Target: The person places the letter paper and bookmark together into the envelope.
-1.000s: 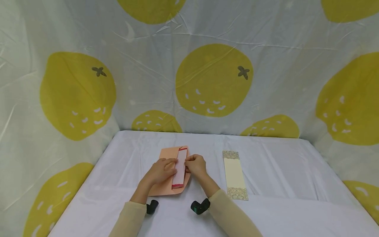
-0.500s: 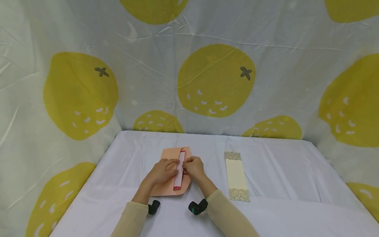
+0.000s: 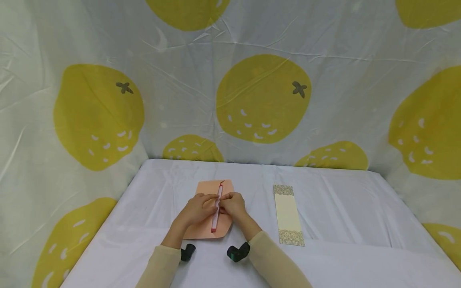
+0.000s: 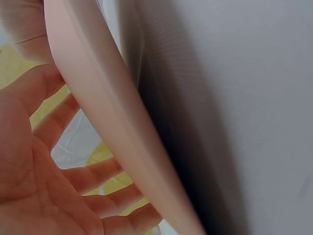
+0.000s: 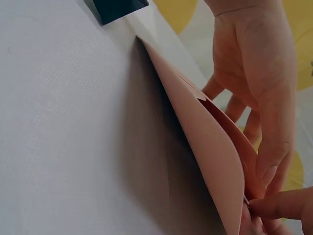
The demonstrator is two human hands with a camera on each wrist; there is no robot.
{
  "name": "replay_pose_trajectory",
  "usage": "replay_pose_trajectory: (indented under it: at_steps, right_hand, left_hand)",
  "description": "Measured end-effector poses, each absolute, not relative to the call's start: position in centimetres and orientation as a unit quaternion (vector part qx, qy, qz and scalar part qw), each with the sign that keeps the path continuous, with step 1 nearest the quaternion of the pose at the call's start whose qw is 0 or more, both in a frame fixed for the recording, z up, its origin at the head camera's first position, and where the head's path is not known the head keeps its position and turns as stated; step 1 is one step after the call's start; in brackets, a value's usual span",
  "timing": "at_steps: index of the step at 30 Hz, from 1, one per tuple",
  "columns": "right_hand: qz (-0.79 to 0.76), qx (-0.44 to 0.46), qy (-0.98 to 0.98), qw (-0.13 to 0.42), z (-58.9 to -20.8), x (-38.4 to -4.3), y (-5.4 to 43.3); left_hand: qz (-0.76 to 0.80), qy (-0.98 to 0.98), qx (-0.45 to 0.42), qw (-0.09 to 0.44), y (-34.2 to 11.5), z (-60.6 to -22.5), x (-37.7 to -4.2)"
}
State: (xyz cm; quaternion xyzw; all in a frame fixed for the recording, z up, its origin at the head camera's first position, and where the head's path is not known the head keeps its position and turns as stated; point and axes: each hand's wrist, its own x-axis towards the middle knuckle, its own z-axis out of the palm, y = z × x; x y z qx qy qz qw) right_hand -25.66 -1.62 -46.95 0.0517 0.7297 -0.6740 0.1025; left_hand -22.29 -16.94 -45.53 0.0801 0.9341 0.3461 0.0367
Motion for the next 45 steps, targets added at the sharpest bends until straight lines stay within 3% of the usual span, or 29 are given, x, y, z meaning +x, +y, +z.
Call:
replay_pose_trajectory:
  at_steps: [24,45]
  right_hand:
    - [-0.677,-0.01,0.726,0.123,-47.8,-25.6,-1.4]
    - [-0.7,-0.032,0.705,0.114,-45.5,-23.8,3.4]
  left_hand:
    - [0.347,0.933,0.094,0.034,-17.0,-45.6,-22.3]
    - [0.334,0.938,0.083,0.043,-16.9,-45.6,-22.1]
